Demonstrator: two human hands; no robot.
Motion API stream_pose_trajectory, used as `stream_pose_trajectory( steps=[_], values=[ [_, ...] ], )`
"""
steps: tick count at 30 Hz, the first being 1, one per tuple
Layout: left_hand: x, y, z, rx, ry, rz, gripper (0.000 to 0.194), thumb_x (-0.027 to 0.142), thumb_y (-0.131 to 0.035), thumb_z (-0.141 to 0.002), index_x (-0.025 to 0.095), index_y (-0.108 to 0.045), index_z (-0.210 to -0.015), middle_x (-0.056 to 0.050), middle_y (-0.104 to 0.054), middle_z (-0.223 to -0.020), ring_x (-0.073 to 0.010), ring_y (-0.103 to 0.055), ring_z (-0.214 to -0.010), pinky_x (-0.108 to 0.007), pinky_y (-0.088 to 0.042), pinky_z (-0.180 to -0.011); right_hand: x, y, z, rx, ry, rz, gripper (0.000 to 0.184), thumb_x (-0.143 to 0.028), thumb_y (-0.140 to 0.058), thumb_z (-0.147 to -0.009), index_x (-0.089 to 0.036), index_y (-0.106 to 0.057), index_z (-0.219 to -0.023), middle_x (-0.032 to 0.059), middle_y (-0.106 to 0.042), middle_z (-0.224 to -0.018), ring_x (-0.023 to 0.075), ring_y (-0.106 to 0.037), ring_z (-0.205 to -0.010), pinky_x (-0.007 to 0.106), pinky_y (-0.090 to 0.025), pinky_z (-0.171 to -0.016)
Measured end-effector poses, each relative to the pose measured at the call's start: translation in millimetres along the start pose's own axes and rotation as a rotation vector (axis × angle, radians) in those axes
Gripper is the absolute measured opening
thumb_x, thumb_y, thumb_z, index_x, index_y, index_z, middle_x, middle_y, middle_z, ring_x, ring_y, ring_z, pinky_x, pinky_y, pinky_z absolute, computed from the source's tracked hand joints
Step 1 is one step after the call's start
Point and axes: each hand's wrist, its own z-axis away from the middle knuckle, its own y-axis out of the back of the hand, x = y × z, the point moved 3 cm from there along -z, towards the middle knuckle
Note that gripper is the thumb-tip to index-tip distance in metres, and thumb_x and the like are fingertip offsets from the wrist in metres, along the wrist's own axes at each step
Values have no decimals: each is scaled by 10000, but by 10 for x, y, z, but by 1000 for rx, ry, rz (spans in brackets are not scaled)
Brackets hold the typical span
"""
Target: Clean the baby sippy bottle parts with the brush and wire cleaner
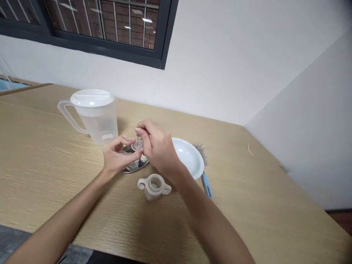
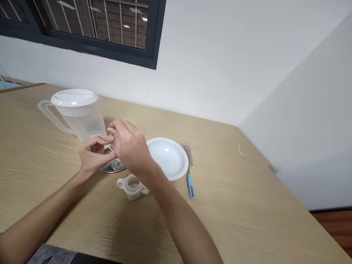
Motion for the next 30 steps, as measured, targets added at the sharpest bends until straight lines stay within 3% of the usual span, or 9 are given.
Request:
stream_pose_trajectory(
  steps=[12, 20, 30],
  values=[
    [42, 16, -12, 76, -48, -38, 266, 284, -924, -611, 212, -695, -725, -3, -762, -766, -190, -730, -735, -349, -631, -672, 37, 0, -10, 10, -86, -115, 158, -180, -417, -1028, -233, -468, -888, -26, -550, -797, 116, -531, -739, 245, -438, -700],
    [39, 34, -64, 140, -10, -53, 282, 314, -911, -599, 229, -653, -678, 11, -741, -706, -182, -725, -677, -311, -594, -593, 98, -121, 38, -29, -12, -87, 176, -172, -430, -1014, -232, -464, -852, -12, -540, -806, 128, -529, -782, 254, -454, -752],
    [57, 66, -113, 57, -4, 10, 277, 283, -913, -608, 262, -674, -748, 6, -748, -796, -191, -724, -749, -367, -604, -694, 50, -9, 1, -89, -13, -5, 140, -152, -509, -988, -223, -556, -876, 15, -608, -913, 145, -572, -870, 271, -466, -786]
  ],
)
